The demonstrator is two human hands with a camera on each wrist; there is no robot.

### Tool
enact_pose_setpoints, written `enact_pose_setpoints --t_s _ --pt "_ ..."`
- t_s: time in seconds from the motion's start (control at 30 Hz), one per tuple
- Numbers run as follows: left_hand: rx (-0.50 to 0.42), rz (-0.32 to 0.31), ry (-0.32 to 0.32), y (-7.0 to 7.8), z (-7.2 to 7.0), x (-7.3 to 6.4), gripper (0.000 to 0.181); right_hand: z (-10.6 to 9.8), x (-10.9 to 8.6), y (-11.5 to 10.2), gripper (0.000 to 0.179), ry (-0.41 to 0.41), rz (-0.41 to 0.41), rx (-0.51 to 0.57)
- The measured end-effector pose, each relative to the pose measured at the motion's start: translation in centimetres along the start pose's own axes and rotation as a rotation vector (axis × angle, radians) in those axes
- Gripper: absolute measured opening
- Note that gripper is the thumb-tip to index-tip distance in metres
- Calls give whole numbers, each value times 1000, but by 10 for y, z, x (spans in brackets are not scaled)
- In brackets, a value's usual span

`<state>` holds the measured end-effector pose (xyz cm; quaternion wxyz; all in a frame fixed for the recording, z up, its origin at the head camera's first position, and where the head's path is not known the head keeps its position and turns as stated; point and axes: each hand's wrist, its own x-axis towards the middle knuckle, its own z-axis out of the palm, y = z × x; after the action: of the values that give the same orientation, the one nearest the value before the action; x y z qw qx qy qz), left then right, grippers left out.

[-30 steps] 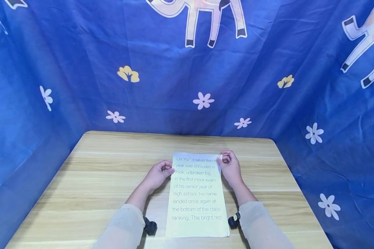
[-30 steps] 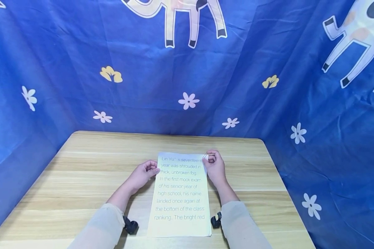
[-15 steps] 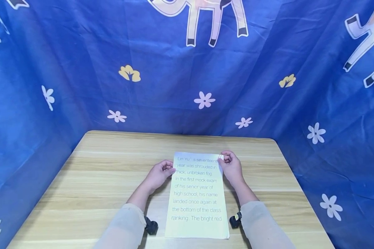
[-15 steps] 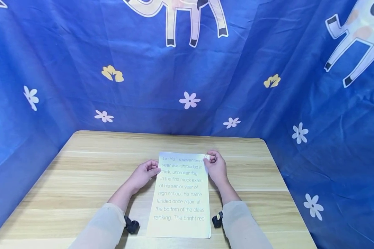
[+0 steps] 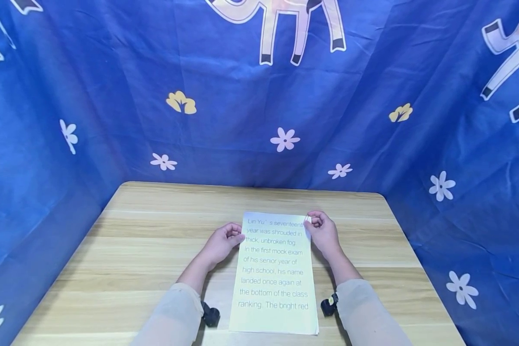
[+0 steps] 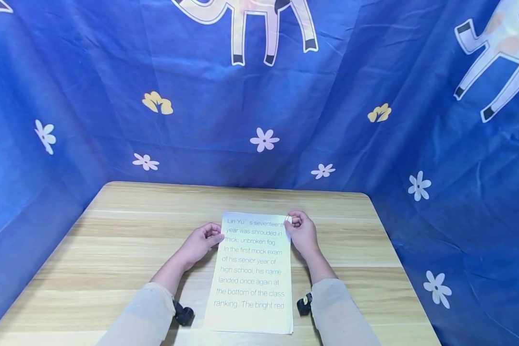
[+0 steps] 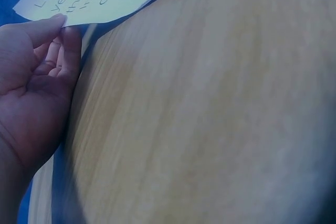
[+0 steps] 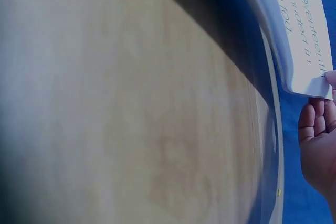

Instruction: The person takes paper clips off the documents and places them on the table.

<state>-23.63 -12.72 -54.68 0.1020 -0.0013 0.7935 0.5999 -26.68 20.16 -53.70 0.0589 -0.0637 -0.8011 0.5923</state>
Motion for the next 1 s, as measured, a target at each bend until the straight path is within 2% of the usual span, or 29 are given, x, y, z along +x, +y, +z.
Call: enact_pose_setpoints --t_s 0.37,0.57,1.0 --pt "-19 3 -3 0 1 1 15 -4 2 0 34 19 40 127" --pt "-1 -4 4 0 1 0 14 -11 5 4 34 27 31 166" --pt "0 1 7 0 0 -1 15 -49 14 -4 34 39 -5 193"
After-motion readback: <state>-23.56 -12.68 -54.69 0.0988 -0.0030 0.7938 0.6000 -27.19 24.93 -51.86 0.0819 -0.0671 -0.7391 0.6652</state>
